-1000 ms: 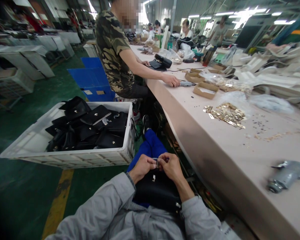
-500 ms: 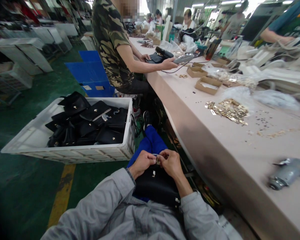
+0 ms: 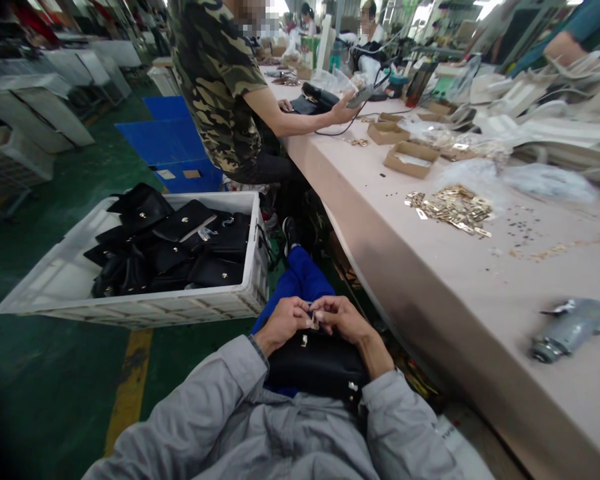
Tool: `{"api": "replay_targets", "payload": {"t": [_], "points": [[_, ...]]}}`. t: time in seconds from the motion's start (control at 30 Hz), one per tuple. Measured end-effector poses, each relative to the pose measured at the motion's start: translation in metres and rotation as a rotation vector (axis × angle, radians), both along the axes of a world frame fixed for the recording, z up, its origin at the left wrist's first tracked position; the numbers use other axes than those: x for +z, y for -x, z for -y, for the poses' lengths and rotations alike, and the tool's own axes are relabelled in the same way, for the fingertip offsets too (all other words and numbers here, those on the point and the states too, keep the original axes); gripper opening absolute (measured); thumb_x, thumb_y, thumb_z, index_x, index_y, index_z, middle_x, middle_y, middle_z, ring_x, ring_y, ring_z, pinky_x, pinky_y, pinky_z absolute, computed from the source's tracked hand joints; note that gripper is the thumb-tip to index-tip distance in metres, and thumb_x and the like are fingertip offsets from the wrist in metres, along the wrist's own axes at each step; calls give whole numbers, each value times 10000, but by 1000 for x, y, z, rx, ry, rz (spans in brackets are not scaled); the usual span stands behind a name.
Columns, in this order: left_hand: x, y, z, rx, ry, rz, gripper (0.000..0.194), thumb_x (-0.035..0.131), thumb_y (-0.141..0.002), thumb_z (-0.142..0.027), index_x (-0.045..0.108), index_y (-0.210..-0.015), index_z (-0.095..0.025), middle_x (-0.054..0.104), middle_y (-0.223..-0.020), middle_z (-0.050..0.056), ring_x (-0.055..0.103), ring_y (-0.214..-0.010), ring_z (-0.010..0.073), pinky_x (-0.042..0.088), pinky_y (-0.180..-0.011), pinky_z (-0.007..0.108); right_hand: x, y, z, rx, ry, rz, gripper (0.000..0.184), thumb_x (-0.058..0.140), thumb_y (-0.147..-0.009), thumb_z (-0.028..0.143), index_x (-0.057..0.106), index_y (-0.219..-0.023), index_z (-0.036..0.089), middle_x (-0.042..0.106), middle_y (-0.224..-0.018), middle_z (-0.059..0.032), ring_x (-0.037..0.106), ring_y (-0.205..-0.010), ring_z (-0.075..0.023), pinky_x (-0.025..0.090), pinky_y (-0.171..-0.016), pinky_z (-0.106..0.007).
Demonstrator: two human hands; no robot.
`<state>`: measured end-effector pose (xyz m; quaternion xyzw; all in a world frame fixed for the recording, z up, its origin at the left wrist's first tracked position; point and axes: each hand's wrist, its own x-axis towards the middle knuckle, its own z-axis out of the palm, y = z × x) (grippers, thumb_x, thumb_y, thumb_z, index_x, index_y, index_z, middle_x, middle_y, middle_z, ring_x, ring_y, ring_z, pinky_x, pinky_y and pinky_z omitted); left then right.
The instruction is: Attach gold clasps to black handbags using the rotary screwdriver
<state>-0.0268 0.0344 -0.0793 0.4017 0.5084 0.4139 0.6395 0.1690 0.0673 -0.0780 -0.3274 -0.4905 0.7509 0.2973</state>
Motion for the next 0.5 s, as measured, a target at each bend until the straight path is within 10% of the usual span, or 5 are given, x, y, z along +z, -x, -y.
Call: {"api": "replay_targets", "payload": {"t": [0.5], "points": [[8, -6, 1, -20, -32, -130, 169, 751, -626, -118, 653, -761, -142, 728, -636, 48, 680, -580, 180, 482, -600, 273, -4, -5, -6, 66, 29, -80, 377, 860, -770, 402, 734, -948, 95, 687, -697, -37, 374, -416, -30, 220, -404, -179]]}}
